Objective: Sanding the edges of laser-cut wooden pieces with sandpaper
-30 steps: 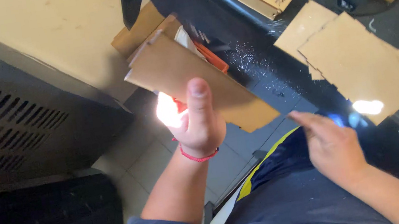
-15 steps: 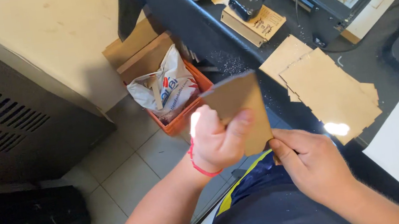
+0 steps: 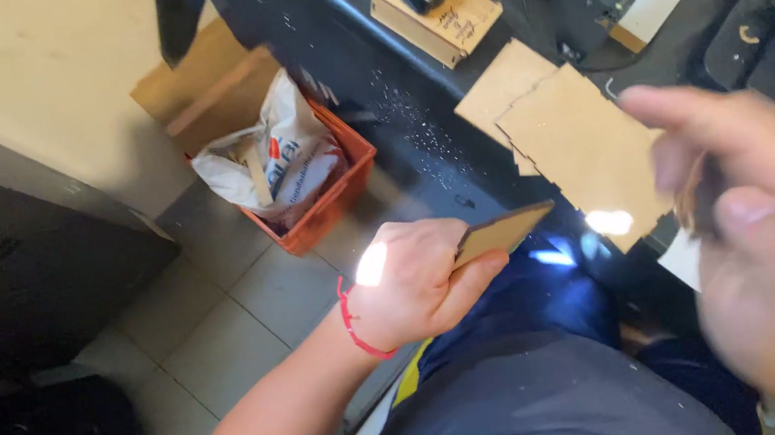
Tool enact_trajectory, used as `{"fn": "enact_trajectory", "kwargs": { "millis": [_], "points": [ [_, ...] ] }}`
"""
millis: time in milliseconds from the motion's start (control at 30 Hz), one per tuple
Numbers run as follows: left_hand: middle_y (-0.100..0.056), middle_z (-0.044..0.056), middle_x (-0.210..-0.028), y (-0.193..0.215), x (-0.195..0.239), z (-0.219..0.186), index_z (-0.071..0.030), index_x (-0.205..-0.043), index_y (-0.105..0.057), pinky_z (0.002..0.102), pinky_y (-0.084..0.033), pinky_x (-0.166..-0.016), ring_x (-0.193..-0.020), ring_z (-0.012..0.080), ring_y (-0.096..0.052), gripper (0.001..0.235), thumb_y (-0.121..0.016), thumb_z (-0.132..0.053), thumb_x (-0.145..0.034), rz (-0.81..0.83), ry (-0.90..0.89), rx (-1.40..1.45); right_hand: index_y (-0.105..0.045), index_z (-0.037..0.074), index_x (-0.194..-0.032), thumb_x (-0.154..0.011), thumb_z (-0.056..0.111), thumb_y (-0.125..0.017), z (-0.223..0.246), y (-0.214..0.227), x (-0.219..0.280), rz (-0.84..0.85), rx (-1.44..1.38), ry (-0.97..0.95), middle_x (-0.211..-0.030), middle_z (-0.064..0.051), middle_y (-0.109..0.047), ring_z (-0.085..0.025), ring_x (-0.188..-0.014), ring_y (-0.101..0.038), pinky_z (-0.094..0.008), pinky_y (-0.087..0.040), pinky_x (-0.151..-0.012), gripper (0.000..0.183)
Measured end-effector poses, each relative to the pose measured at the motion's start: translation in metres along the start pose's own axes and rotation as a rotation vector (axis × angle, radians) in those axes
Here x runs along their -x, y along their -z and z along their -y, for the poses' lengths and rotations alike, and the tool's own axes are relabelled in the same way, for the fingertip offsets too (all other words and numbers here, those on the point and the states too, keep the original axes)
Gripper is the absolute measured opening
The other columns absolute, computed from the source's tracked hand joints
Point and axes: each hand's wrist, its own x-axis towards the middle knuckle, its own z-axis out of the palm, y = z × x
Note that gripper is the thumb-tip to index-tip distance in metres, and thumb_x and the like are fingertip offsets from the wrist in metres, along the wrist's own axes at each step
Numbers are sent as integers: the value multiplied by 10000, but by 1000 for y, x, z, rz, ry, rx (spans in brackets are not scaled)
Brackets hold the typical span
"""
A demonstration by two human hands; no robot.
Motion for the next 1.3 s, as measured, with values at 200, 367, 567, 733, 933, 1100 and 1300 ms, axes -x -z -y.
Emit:
{"fn": "enact_trajectory", "kwargs": {
  "millis": [200,367,567,733,933,1100,1300],
  "points": [
    [-421,40,-613,-6,17,-16,-82,-740,-436,387,-343,-486,-506,247,-455,400,-440,-376,-1012,209,60,337,-647,-68,-1112,-983,-151,-527,-6,14,10,47,242,-91,-1128,-177,-626,-274,-1120,-604,-374,-439,-1078,195],
    [-394,35,-599,-14,22,-23,-77,-743,-431,379,-326,-487,-495,248,-419,402,-450,-380,-1008,256,81,436,-750,42,-945,-865,-177,-539,-9,10,17,190,302,120,-1019,-102,-742,-234,-984,-708,-339,-502,-930,314],
    [-403,44,-578,-17,19,-29,-85,-720,-387,383,-328,-470,-474,271,-396,448,-442,-432,-997,277,189,283,-712,-12,-1023,-950,-211,-550,-10,13,35,173,458,300,-1014,-124,-741,-291,-926,-703,-370,-516,-817,267],
    [-447,37,-578,-13,14,-33,-98,-718,-438,382,-369,-468,-478,257,-459,470,-416,-487,-980,346,249,281,-701,8,-972,-865,-60,-720,-8,30,52,207,386,376,-1024,-124,-726,-262,-940,-722,-399,-560,-857,128],
    [-410,36,-593,-10,14,-26,-93,-748,-439,375,-339,-467,-472,247,-427,423,-428,-434,-999,315,98,335,-628,-2,-1074,-828,-33,-476,-34,52,63,267,287,279,-1190,-226,-668,-357,-1125,-715,-441,-591,-980,291],
    [-374,65,-579,-11,12,-35,-66,-707,-377,411,-298,-458,-463,290,-383,454,-441,-404,-1003,310,40,379,-682,-76,-945,-901,-238,-525,1,21,37,134,203,-37,-1105,-243,-686,-287,-974,-734,-359,-630,-957,231],
    [-434,59,-556,-20,14,-31,-99,-721,-450,418,-347,-461,-457,297,-451,480,-412,-503,-976,410,166,311,-600,60,-922,-947,113,-510,-37,36,69,93,-362,129,-989,-166,-691,-248,-753,-714,-477,-647,-907,107]
  ]
}}
